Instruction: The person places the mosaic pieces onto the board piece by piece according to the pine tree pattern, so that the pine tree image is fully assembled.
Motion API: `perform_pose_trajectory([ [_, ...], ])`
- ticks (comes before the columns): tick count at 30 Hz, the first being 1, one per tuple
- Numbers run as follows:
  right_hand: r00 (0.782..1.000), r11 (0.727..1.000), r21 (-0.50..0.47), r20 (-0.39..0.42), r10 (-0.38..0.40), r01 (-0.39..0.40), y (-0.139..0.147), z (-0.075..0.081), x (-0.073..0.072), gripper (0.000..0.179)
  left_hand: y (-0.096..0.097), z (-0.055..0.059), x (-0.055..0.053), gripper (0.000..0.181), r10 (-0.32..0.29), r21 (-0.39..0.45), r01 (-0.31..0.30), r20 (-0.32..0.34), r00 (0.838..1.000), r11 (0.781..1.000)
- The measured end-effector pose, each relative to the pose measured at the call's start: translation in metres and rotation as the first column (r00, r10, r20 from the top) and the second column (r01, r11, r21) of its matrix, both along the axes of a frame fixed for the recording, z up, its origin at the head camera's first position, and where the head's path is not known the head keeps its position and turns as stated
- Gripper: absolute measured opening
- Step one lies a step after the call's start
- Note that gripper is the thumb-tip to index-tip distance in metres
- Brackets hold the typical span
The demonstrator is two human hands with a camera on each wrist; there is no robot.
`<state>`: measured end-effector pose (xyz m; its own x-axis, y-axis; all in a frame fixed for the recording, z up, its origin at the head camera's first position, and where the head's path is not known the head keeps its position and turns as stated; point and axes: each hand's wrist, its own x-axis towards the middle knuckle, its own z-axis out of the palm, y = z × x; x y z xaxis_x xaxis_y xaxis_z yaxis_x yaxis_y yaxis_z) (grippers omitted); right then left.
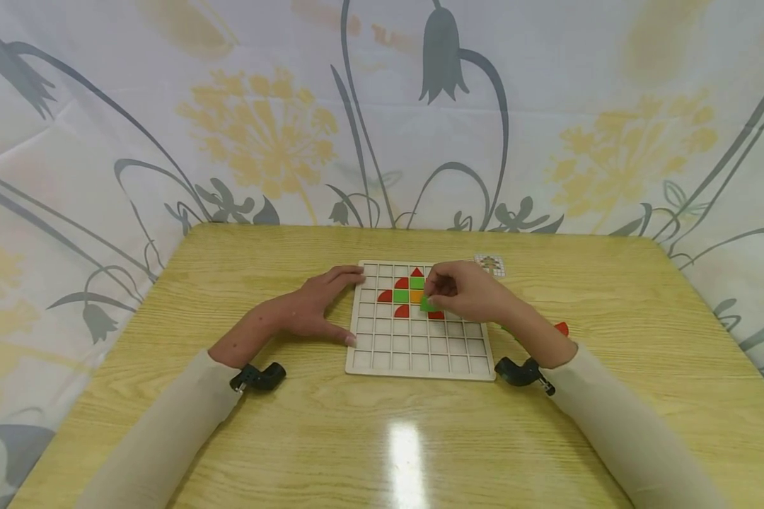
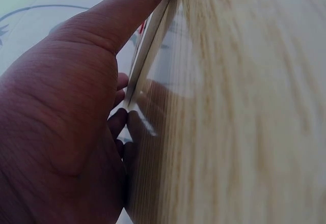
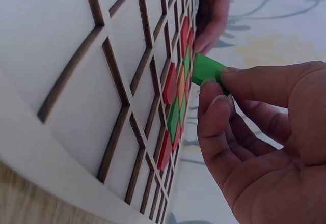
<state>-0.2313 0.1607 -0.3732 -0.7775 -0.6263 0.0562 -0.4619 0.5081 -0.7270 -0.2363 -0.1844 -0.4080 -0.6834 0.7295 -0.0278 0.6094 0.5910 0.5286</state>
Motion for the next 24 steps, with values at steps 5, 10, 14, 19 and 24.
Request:
perform_pose_trajectory([
  [5, 1.000, 1.000, 0.019, 0.016, 0.008, -0.008, -0.007, -0.004, -0.004, 0.005, 0.000, 0.000, 0.001, 0.111, 0.005, -0.007, -0.005, 0.002, 1.000, 1.000],
  [10, 0.999, 0.998, 0.056, 0.043, -0.007, 0.004, -0.013, -0.006, -0.005, 0.003, 0.001, 0.001, 0.002, 0.111, 0.017, -0.014, -0.017, 0.021, 1.000, 1.000],
  [14, 1.000, 0.996, 0.090, 0.024, -0.007, 0.005, -0.017, -0.008, -0.005, 0.004, 0.001, 0.000, 0.001, 0.111, 0.018, -0.018, -0.018, 0.019, 1.000, 1.000],
  [19, 1.000, 0.993, 0.115, -0.013, -0.001, 0.002, -0.020, -0.007, -0.003, 0.005, 0.001, -0.001, 0.000, 0.111, 0.018, -0.019, -0.018, 0.011, 1.000, 1.000],
  [24, 0.999, 0.992, 0.127, -0.049, 0.013, -0.007, -0.020, -0.008, -0.002, 0.005, 0.001, 0.000, 0.000, 0.111, 0.017, -0.013, -0.017, 0.017, 1.000, 1.000],
])
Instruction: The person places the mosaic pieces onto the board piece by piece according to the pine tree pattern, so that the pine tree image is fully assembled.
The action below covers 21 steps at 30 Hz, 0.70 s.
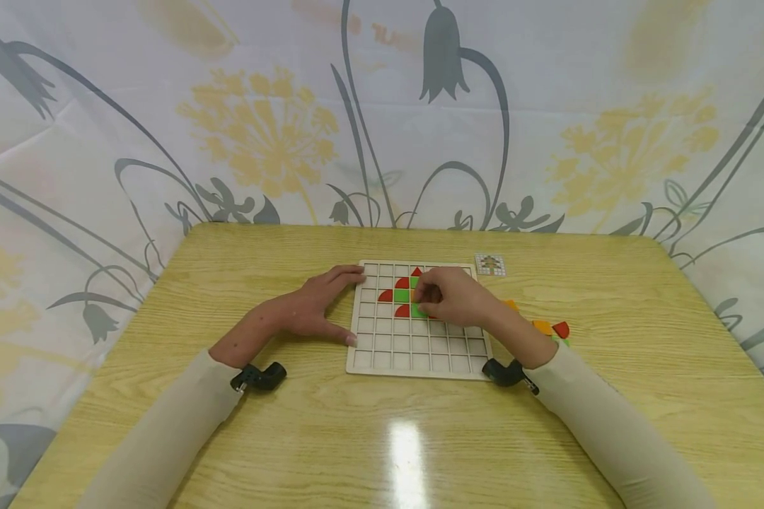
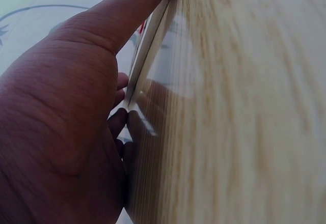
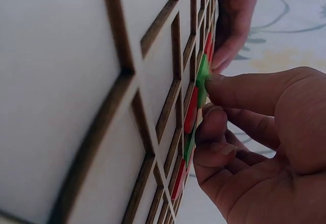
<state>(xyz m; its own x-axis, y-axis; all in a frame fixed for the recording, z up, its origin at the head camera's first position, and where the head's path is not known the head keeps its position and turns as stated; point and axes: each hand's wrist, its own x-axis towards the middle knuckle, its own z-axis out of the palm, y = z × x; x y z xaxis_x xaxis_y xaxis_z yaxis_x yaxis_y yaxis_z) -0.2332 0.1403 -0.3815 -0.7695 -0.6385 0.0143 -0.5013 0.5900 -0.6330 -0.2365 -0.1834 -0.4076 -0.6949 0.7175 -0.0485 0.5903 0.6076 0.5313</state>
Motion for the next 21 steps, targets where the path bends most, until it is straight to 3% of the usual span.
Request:
perform_pose_trajectory([
  [21, 0.997, 0.999, -0.004, -0.062, -0.044, 0.044, 0.024, 0.005, 0.009, 0.005, 0.000, -0.001, 0.000, 0.111, -0.001, 0.003, 0.001, 0.002, 1.000, 1.000],
])
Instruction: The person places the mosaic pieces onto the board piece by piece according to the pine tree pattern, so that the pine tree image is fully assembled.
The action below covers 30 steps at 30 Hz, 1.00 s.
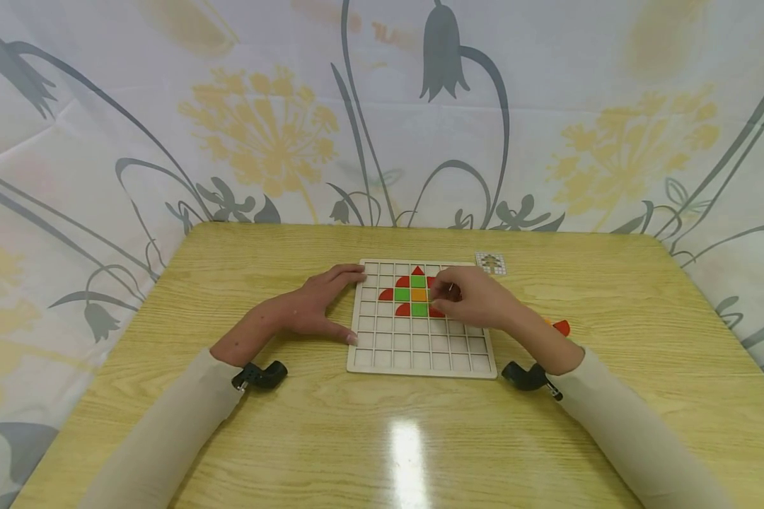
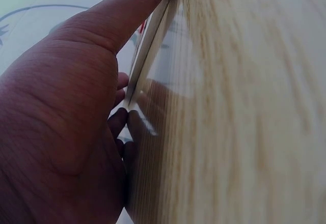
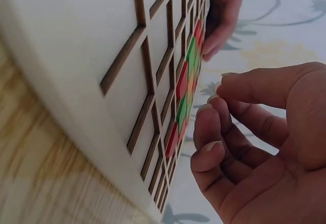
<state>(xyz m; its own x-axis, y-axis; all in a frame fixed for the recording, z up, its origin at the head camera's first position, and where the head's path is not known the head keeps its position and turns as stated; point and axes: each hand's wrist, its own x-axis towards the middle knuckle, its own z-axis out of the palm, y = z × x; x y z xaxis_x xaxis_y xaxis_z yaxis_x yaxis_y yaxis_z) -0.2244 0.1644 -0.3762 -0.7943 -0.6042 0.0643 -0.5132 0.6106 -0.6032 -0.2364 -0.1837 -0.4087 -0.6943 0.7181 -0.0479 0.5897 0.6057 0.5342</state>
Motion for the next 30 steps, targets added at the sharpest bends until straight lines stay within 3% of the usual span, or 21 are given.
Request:
perform_pose_trajectory([
  [15, 0.997, 0.998, 0.004, -0.053, -0.061, 0.061, 0.041, 0.007, 0.015, 0.007, 0.001, 0.000, -0.001, 0.112, -0.006, 0.003, 0.006, 0.006, 1.000, 1.000],
  [30, 0.986, 0.986, 0.013, -0.025, -0.163, 0.164, 0.090, 0.012, 0.034, 0.010, 0.001, 0.001, 0.000, 0.112, -0.008, 0.005, 0.008, 0.007, 1.000, 1.000],
])
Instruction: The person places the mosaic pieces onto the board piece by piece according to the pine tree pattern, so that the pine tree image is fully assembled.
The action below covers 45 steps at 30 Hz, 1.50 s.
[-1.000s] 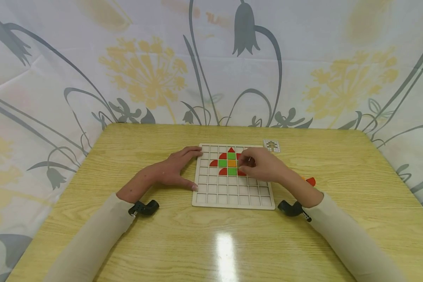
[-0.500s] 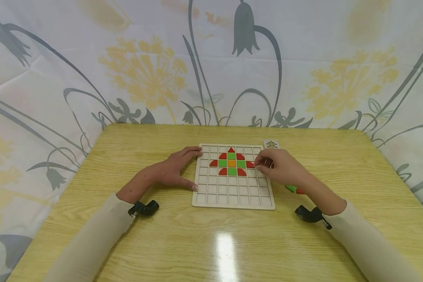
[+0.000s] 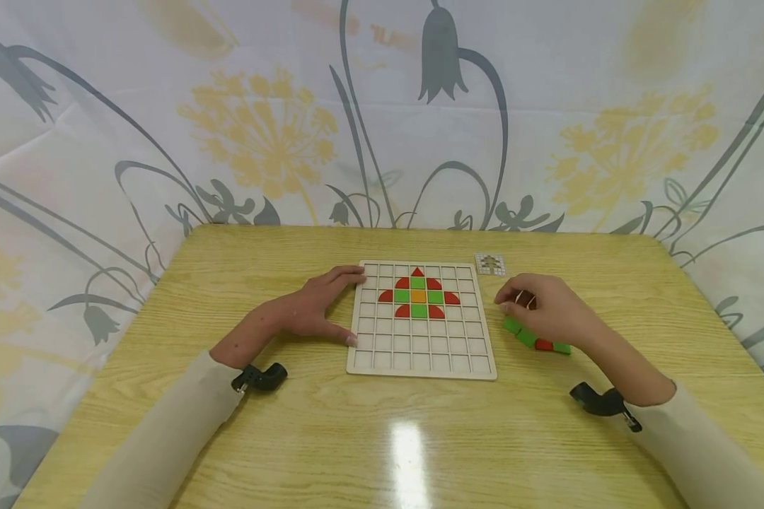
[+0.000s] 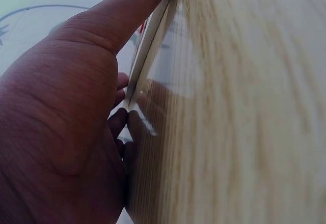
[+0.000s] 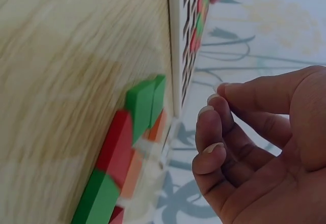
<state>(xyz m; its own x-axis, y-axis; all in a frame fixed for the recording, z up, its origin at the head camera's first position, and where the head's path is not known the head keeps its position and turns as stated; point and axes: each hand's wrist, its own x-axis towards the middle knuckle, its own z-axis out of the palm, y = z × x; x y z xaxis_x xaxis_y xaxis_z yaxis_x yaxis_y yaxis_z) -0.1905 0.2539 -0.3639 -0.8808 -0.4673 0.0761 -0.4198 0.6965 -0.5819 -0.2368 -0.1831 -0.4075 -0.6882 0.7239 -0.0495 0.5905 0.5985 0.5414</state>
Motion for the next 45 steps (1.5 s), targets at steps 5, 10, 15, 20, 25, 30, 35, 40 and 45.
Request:
perform_pose_trajectory([
  [5, 1.000, 1.000, -0.001, -0.007, -0.023, 0.023, 0.018, -0.003, 0.004, 0.012, 0.000, 0.000, 0.001, 0.111, 0.004, -0.001, -0.004, 0.002, 1.000, 1.000],
  [10, 0.998, 0.998, 0.018, -0.007, -0.059, 0.059, 0.033, -0.007, 0.008, 0.011, -0.001, 0.000, 0.001, 0.112, 0.010, -0.011, -0.010, -0.002, 1.000, 1.000],
  [15, 0.995, 0.994, 0.052, 0.002, -0.100, 0.100, 0.046, -0.010, 0.009, 0.009, -0.002, 0.000, 0.002, 0.111, 0.008, -0.008, -0.008, -0.009, 1.000, 1.000],
  [20, 0.990, 0.985, 0.098, -0.016, -0.138, 0.139, 0.058, -0.011, 0.011, 0.007, -0.002, 0.000, 0.001, 0.112, 0.008, -0.004, -0.008, -0.002, 1.000, 1.000],
  [25, 0.985, 0.977, 0.128, 0.000, -0.173, 0.171, 0.069, -0.012, 0.013, 0.011, -0.002, -0.001, -0.001, 0.112, 0.007, -0.003, -0.007, 0.000, 1.000, 1.000],
  [30, 0.977, 0.967, 0.162, 0.052, -0.206, 0.195, 0.078, -0.014, 0.013, 0.021, -0.001, -0.002, -0.002, 0.112, 0.011, -0.004, -0.011, 0.001, 1.000, 1.000],
  [35, 0.977, 0.967, 0.180, 0.081, -0.196, 0.179, 0.083, -0.019, 0.013, 0.022, 0.000, -0.002, -0.001, 0.111, 0.012, -0.002, -0.012, 0.006, 1.000, 1.000],
  [40, 0.978, 0.966, 0.180, 0.064, -0.200, 0.186, 0.082, -0.023, 0.012, 0.021, 0.000, 0.000, 0.000, 0.112, 0.011, -0.003, -0.011, 0.008, 1.000, 1.000],
  [45, 0.973, 0.961, 0.189, 0.071, -0.219, 0.202, 0.081, -0.021, 0.012, 0.022, 0.000, 0.000, 0.001, 0.112, 0.008, -0.003, -0.008, 0.005, 1.000, 1.000],
])
